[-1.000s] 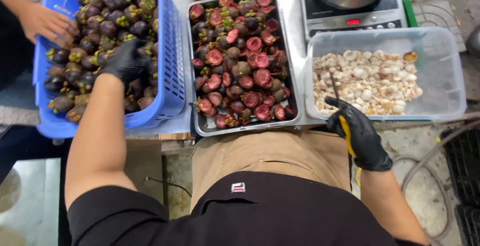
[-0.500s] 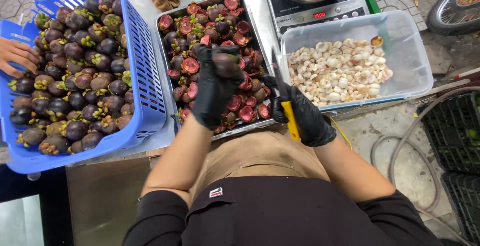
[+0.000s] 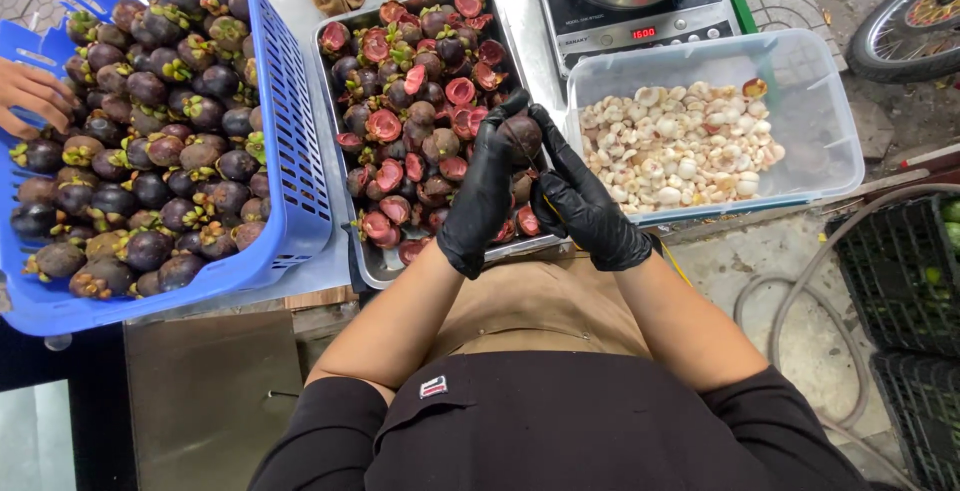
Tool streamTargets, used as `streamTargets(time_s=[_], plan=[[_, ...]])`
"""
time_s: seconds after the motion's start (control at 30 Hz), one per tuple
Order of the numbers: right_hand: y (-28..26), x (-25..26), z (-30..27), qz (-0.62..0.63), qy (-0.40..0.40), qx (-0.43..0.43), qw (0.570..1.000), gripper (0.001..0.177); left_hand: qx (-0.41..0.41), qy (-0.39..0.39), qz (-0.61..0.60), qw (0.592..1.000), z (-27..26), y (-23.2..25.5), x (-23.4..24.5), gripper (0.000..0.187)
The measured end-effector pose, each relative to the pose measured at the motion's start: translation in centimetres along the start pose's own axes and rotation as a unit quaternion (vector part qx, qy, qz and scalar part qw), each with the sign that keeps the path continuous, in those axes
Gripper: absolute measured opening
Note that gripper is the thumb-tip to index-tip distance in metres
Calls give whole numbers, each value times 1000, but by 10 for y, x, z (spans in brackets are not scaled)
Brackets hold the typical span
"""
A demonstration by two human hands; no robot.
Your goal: Peel mangosteen fruit and separate the white segments from the purple rind.
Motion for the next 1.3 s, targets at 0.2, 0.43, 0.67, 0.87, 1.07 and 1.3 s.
streamTargets(time_s=[0.2,0.43,0.67,0.87,1.07,1.3], plan=[[33,3,-2,-196,90,137,967,55,-124,3,196,973,-15,20,-21,47],[37,-7,4,-291,168,196,921,46,-167,20,242,956,-13,16,-29,42],[41,-5,5,-213,154,200,944,45,-174,65,258,948,-13,13,-21,30],[75,20,-13,-32,107,45,993,52,-170,19,339,925,-22,15,6,40],[31,5,12,115,90,-148,978,43,-175,38,402,898,-7,-13,55,43],[54,20,20,280,3,-294,914,65,-130,123,277,944,-4,-27,72,54]])
Point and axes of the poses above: each hand's wrist, its own z-axis towards the middle knuckle, its own x-axis out of the back of the hand, y = z × x, the point moved 3 cm from there along z, towards the middle knuckle, and after that the axes turned 1 degree about z, right-handed, at the moved point
